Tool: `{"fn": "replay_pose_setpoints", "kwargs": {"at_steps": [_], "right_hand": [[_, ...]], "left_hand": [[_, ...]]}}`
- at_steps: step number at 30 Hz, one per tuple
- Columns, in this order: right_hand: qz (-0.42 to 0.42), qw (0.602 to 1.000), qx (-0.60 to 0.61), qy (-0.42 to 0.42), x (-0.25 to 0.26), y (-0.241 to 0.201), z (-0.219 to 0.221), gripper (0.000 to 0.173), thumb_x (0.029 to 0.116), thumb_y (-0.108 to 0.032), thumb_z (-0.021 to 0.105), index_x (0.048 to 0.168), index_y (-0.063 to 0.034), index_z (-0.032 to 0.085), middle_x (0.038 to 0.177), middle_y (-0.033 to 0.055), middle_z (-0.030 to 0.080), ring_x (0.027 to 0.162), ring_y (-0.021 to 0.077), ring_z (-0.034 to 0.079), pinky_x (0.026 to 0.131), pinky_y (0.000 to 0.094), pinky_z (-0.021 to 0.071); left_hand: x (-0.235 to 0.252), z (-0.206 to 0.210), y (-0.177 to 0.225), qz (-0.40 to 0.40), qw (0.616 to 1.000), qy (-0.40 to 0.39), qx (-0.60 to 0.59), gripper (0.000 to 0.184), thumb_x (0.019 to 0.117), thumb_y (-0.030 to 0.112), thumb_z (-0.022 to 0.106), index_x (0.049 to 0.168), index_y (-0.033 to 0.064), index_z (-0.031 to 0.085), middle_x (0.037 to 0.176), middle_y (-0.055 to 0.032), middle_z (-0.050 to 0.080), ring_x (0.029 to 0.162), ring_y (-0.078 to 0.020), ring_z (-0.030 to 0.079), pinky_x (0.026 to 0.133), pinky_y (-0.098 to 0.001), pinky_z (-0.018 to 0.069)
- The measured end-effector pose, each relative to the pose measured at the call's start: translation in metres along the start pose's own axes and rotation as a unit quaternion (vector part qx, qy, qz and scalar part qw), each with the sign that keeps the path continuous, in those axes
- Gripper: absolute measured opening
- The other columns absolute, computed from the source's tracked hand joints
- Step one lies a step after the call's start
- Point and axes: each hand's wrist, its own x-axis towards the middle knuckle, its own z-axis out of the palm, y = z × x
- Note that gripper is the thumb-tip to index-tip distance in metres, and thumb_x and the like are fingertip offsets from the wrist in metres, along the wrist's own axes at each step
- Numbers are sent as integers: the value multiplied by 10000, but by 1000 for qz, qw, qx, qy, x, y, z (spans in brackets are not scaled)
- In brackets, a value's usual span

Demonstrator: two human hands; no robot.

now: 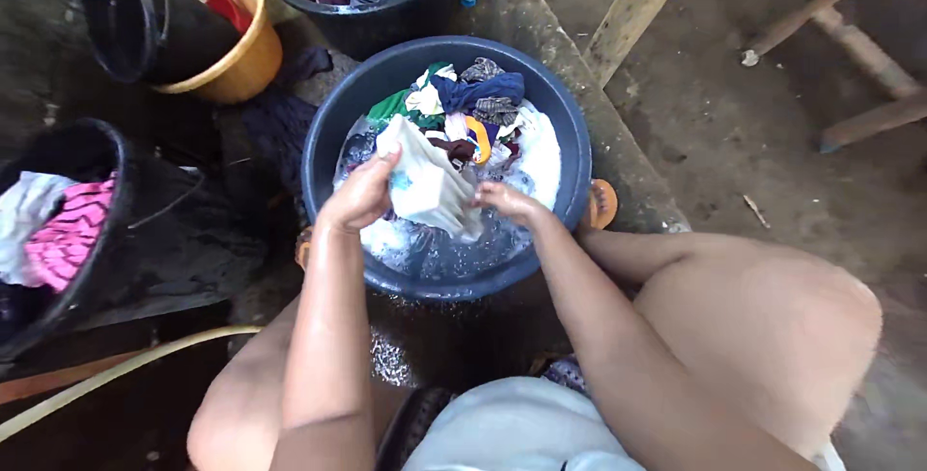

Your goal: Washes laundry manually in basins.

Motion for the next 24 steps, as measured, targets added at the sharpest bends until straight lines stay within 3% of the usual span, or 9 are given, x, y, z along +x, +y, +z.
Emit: {"fn": "replay_pose_setpoints", "kwargs": {"at_steps": [3, 6, 8, 12, 15, 19, 20, 23, 24], "right_hand": [[-53, 995, -77, 17, -3, -32, 12, 415, 1023, -64, 592, 1413, 53, 512, 1417, 278, 556, 1310, 399, 558, 1128, 559, 426], [-93, 990, -104, 11, -3, -46, 36, 281, 1018, -39, 574, 1264, 81, 635, 1249, 283, 656, 1205, 389, 622, 1087, 559, 447], [-101, 988, -117, 27, 1, -40, 15, 248, 1037, -86, 562, 1202, 80, 646, 1162, 267, 680, 1111, 378, 664, 1021, 567, 501], [-75, 990, -90, 85, -35, -35, -74, 255, 1072, -96, 492, 1226, 94, 568, 1122, 266, 649, 1015, 345, 663, 920, 533, 547], [-46, 979, -184, 74, -35, -33, -100, 217, 1053, -51, 534, 1178, 113, 603, 1105, 301, 644, 1045, 413, 637, 961, 603, 482], [43, 958, -285, 20, 25, 39, -38, 288, 906, -18, 710, 1185, 53, 691, 1188, 343, 651, 1157, 523, 606, 989, 721, 443], [94, 952, -291, -7, 32, 48, -14, 386, 909, -59, 726, 1287, -6, 670, 1286, 348, 613, 1230, 535, 567, 1017, 724, 428], [234, 926, -288, -74, 46, 52, 41, 634, 950, -149, 691, 1543, -135, 467, 1587, 323, 340, 1455, 520, 342, 1145, 689, 329], [252, 917, -296, -87, 49, 53, 49, 662, 957, -157, 672, 1565, -97, 417, 1603, 328, 305, 1474, 522, 310, 1157, 689, 314]], "left_hand": [[-9, 15, 12, 60, 996, -14, -68, 396, 1104, 399, 297, 1355, 160, 488, 1081, 26, 725, 982, -95, 711, 874, -325, 614], [-8, 21, 19, 98, 988, -14, -118, 389, 1119, 393, 271, 1287, 165, 538, 1045, 24, 742, 952, -101, 727, 846, -321, 628], [-16, -3, 22, 94, 992, 40, -73, 391, 1126, 380, 244, 1313, 179, 523, 1047, 45, 735, 948, -78, 719, 841, -301, 623], [-34, -81, 1, -36, 986, 142, 82, 402, 1114, 353, 336, 1427, 153, 487, 1066, -9, 710, 902, -99, 705, 789, -331, 617], [-15, -91, -51, -138, 965, 167, 150, 382, 1113, 330, 375, 1391, 124, 538, 987, -37, 698, 763, -91, 648, 655, -293, 553], [55, -58, -173, -246, 942, 45, 225, 433, 1097, 316, 476, 1385, 1, 551, 1252, -236, 633, 1097, -322, 624, 958, -519, 506], [69, -44, -199, -262, 933, 20, 246, 435, 1092, 302, 499, 1378, -19, 564, 1302, -261, 618, 1187, -357, 607, 1030, -541, 475], [97, -11, -248, -282, 897, -38, 337, 418, 1085, 271, 497, 1355, -38, 578, 1350, -278, 600, 1292, -388, 570, 1109, -557, 424], [101, -4, -256, -293, 886, -49, 355, 425, 1093, 274, 476, 1358, -46, 566, 1359, -284, 589, 1301, -394, 562, 1109, -560, 418]]}}
